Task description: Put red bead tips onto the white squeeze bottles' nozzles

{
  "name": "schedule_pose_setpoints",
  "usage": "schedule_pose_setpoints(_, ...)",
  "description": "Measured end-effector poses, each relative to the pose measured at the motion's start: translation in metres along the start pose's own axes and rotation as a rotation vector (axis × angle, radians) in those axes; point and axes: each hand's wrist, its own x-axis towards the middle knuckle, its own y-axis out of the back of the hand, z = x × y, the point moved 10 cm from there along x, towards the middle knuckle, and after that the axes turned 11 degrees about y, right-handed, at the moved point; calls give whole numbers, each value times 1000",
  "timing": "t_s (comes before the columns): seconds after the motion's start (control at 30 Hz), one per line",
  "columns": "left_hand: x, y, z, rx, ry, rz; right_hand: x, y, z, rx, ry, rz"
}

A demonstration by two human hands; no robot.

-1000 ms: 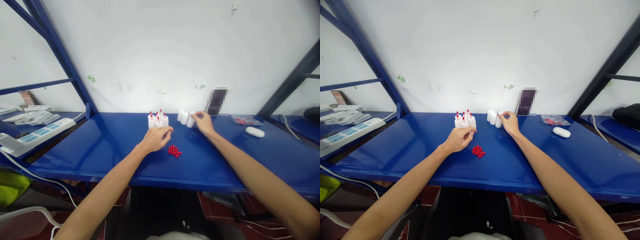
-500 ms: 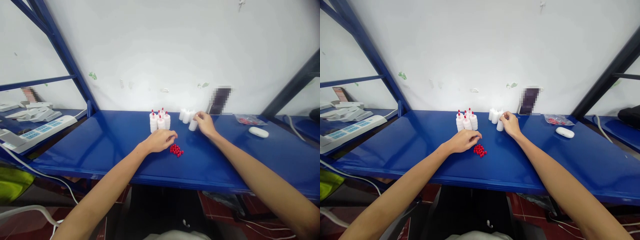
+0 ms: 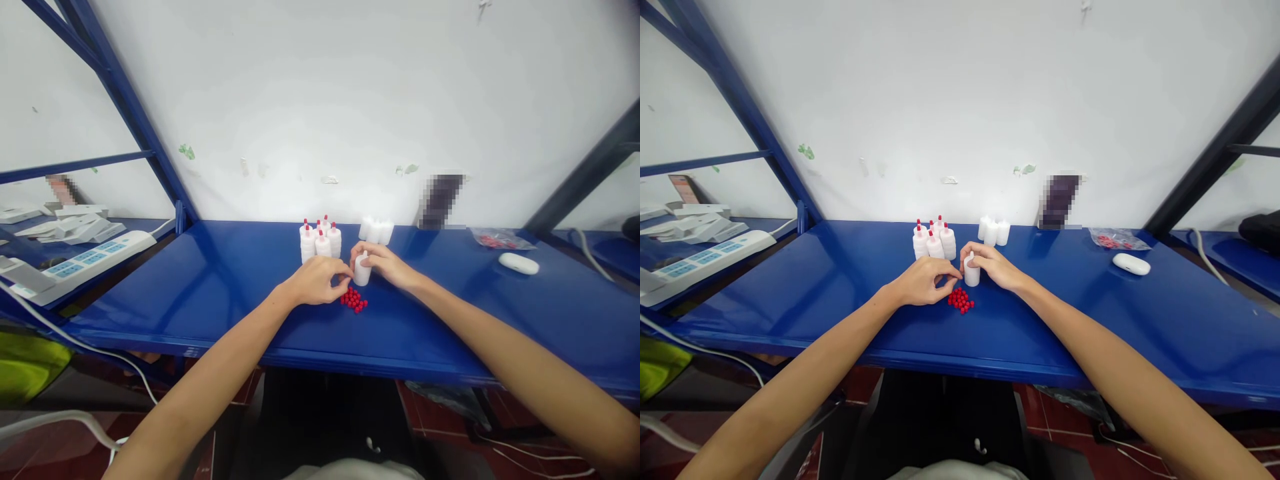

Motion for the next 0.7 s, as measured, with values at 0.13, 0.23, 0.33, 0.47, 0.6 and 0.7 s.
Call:
schedule_pose_setpoints(0.13,1,-3,0,52,32,4,1,-4,2,58,-3,-22)
schedule_pose_setpoints(0.23,3,-1,-3,78,84,58,-1,-6,6,19,-54,-57)
schedule_pose_setpoints(0.33,3,0,-6,97,129,100,-3,-5,4,-74,-74,-62)
schedule_pose_setpoints(0.47,3,-4,-7,87,122,74,-3,0,-5,-283,-42,-13)
schedule_pose_setpoints(0.6,-1,-7,3,94,31,50,-2,8,-23,-622,130,63)
schedule_pose_setpoints(0.7,-8,-8,25,170,-133,65,-5,18,-18,-698,107,122)
